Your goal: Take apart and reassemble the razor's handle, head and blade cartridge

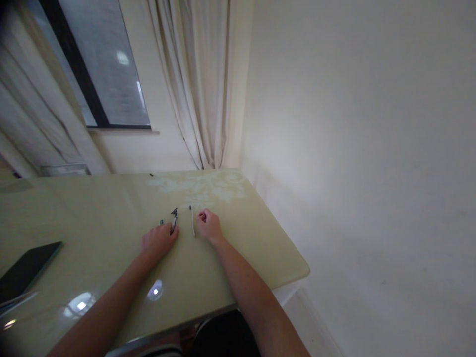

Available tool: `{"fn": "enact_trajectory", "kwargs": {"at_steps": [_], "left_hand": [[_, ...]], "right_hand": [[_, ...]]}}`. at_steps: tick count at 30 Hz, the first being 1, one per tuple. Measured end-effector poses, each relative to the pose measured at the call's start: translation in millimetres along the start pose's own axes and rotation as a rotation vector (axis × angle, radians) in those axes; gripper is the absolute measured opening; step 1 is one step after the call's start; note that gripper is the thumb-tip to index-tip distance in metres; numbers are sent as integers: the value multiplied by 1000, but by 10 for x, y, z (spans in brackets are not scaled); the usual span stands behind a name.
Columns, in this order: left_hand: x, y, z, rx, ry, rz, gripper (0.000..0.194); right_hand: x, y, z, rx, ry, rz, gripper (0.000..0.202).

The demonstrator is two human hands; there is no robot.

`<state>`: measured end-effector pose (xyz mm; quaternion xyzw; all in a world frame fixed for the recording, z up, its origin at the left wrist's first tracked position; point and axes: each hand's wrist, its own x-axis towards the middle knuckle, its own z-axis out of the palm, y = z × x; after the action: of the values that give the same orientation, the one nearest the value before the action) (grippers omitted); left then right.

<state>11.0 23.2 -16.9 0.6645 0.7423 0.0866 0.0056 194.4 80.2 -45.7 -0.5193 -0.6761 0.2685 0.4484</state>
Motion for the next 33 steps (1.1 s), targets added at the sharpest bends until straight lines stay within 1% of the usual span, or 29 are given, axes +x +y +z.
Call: {"fn": "enact_trajectory", "kwargs": {"at_steps": [2, 4, 6, 8, 10, 14, 16, 17, 19, 20, 22, 23, 24, 26, 28, 29, 31, 33], "left_hand": [[-12, -23, -21, -19, 16, -11, 50], [-30, -32, -47, -44, 54, -9, 50], [-60, -21, -67, -77, 110, 37, 49], [-99, 15, -64, -113, 161, 128, 45], [-135, 75, -27, -144, 189, 240, 41], [-145, 178, 89, -182, 200, 429, 35], [-104, 151, 115, -195, 200, 488, 32], [-72, 105, 112, -200, 203, 500, 31], [6, -51, 81, -204, 227, 468, 32], [49, -155, 60, -203, 249, 419, 35], [128, -385, 27, -199, 304, 282, 40], [161, -496, 22, -194, 320, 221, 46], [189, -594, 26, -187, 312, 164, 52], [224, -741, 58, -159, 217, 87, 65], [239, -816, 101, -141, 133, 60, 69], [242, -832, 119, -140, 112, 59, 69], [244, -831, 138, -144, 102, 61, 68], [242, -788, 132, -161, 138, 76, 64]], "right_hand": [[-7, -4, -21, -2, 10, -28, 10], [-23, -24, -49, -10, 22, -69, 21], [-50, -57, -74, -19, 22, -123, 32], [-83, -93, -86, -23, 6, -182, 39], [-115, -123, -85, -26, -15, -250, 41], [-157, -143, -75, -19, -16, -360, 38], [-164, -141, -77, -4, -8, -377, 34], [-164, -138, -80, 3, 0, -382, 32], [-157, -133, -89, 12, 29, -388, 31], [-152, -130, -94, 14, 49, -390, 30], [-137, -122, -106, 18, 91, -389, 28], [-130, -116, -112, 19, 110, -387, 27], [-122, -109, -117, 19, 127, -383, 26], [-109, -93, -123, 21, 149, -371, 25], [-101, -78, -126, 23, 153, -359, 24], [-100, -72, -129, 24, 153, -355, 23], [-103, -69, -136, 26, 154, -352, 20], [-114, -78, -149, 15, 153, -366, 18]]}}
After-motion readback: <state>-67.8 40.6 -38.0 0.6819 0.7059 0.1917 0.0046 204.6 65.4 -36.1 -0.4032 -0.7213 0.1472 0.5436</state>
